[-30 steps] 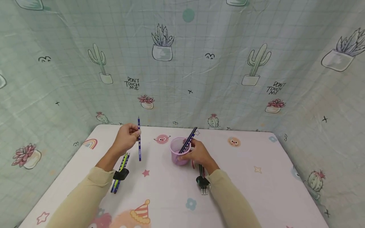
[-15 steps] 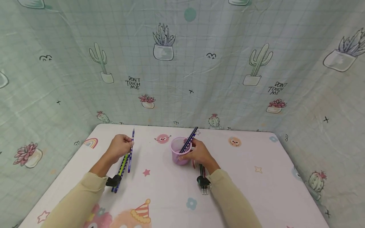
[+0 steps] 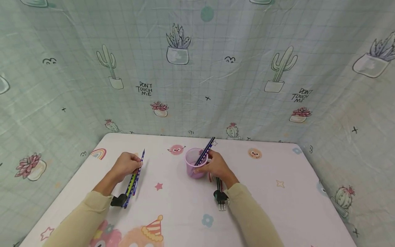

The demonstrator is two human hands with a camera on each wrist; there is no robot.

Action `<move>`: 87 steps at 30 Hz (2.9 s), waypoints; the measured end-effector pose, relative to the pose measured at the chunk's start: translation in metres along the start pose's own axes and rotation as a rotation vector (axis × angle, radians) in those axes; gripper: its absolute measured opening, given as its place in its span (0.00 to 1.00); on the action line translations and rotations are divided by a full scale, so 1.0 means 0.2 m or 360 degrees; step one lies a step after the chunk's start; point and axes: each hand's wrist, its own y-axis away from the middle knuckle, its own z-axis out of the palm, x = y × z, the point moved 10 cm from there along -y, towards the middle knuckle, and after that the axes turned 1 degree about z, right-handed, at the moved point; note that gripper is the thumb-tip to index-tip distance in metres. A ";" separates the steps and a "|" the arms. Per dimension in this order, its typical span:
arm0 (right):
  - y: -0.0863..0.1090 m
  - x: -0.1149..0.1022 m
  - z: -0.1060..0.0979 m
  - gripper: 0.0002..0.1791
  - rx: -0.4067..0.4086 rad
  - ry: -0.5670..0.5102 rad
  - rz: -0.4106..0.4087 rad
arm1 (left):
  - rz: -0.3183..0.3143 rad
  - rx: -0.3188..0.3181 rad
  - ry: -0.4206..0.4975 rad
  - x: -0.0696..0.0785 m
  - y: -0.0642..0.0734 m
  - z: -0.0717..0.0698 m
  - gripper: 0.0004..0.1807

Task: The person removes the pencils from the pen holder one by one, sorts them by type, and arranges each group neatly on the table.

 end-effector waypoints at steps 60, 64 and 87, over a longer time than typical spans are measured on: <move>-0.01 0.03 0.01 0.48 -0.0029 -0.0025 0.0022 | 0.0052 -0.0039 0.0107 -0.18 -0.03 0.06 0.15; -0.01 0.04 0.01 0.49 -0.0026 -0.0013 0.0035 | 0.0140 -0.0083 0.0198 -0.09 -0.04 0.14 0.18; 0.00 0.01 0.01 0.44 -0.0012 -0.0029 -0.0003 | 0.0568 -0.0330 0.0726 0.47 0.01 0.64 0.34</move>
